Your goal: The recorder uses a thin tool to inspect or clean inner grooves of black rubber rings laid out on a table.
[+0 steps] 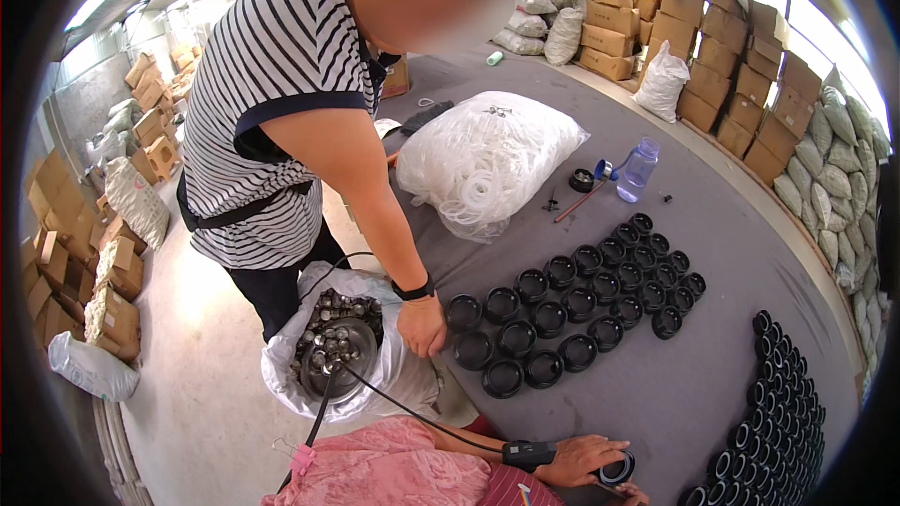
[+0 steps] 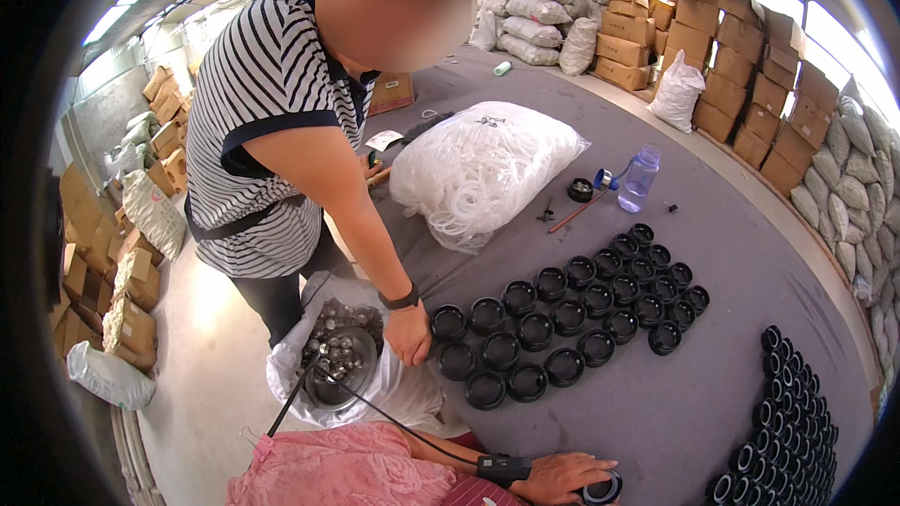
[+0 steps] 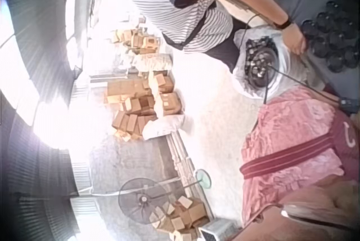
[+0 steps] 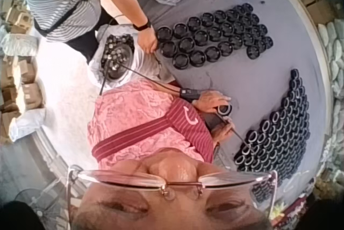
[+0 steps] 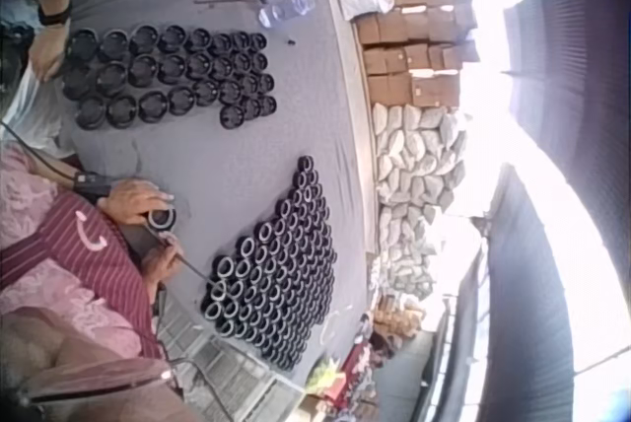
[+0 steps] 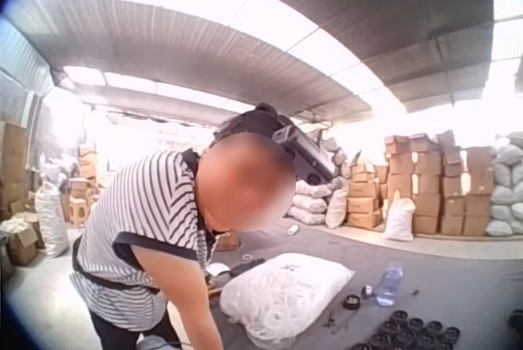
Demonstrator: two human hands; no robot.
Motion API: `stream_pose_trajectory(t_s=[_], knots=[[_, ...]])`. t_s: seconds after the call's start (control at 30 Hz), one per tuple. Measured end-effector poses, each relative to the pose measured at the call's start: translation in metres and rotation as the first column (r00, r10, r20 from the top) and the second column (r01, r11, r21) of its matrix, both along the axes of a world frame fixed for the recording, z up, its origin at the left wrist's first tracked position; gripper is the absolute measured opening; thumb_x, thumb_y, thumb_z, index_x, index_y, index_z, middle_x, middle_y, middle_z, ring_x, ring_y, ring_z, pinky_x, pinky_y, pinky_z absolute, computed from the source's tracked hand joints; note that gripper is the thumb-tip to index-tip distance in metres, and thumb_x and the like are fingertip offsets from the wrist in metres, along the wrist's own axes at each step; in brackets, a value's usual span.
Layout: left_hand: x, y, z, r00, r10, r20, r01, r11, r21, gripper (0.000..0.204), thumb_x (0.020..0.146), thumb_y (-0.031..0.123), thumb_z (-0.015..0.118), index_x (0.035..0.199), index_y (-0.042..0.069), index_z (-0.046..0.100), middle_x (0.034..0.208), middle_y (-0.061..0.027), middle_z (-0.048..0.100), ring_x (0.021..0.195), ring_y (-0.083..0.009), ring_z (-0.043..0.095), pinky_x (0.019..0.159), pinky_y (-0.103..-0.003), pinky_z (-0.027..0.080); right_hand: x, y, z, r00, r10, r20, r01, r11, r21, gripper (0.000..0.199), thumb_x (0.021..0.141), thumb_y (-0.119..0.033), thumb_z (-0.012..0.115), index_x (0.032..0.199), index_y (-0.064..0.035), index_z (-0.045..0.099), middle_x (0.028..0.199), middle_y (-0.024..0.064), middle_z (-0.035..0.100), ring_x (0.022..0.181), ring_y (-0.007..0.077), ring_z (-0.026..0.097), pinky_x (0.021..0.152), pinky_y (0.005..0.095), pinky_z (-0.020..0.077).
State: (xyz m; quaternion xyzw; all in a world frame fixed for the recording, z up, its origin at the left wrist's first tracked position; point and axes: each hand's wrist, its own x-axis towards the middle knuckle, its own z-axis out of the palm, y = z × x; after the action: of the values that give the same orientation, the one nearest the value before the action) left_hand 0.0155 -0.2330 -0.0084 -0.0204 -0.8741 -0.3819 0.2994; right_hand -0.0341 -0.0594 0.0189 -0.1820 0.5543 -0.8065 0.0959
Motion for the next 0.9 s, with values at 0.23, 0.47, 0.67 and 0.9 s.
stream_pose_trajectory(t_s=[0.23,0.47,0.67,0.9], knots=[[0.001,0.001,-0.001,1.000,0.003,0.001,-0.003,1.000,-0.001,0.045,0.078,0.031,0.069,0.120,0.015,0.062,0.138,-0.0080,0.058,0.108,-0.0323,0.060,0.092,-0.046,0.046,0.003,-0.002,0.005,1.000,0.009,0.005,-0.009,1.000,0.010,0.027,0.102,-0.026,0.057,0.105,0.0009,0.060,0.102,0.0154,0.067,0.093,0.0223,0.063,0.084,0.0309,0.0506],[-0.001,-0.001,0.000,1.000,0.007,-0.003,-0.007,1.000,-0.006,0.045,0.079,0.031,0.068,0.120,0.015,0.062,0.139,-0.0079,0.058,0.109,-0.0323,0.060,0.092,-0.046,0.046,0.002,-0.004,0.006,1.000,-0.029,-0.002,0.029,0.999,0.014,0.025,0.100,-0.024,0.059,0.100,0.0008,0.062,0.096,0.0146,0.068,0.085,0.0214,0.063,0.077,0.0330,0.0513],[-0.002,0.000,0.000,1.000,0.011,-0.007,-0.011,1.000,-0.007,0.045,0.079,0.031,0.068,0.120,0.015,0.062,0.139,-0.0078,0.058,0.109,-0.0324,0.059,0.092,-0.046,0.046,0.002,-0.002,0.005,1.000,-0.016,-0.018,0.016,1.000,0.005,0.025,0.101,-0.025,0.059,0.100,0.0005,0.062,0.097,0.0155,0.068,0.088,0.0233,0.063,0.081,0.0354,0.0516],[-0.005,0.002,-0.001,1.000,0.027,-0.009,-0.027,1.000,-0.001,0.045,0.079,0.031,0.067,0.120,0.015,0.062,0.139,-0.0078,0.057,0.109,-0.0324,0.059,0.092,-0.046,0.046,-0.002,-0.006,0.007,0.999,0.012,-0.031,-0.012,1.000,0.005,0.025,0.101,-0.025,0.059,0.100,0.0001,0.062,0.099,0.0166,0.068,0.092,0.0254,0.063,0.085,0.0381,0.0518]])
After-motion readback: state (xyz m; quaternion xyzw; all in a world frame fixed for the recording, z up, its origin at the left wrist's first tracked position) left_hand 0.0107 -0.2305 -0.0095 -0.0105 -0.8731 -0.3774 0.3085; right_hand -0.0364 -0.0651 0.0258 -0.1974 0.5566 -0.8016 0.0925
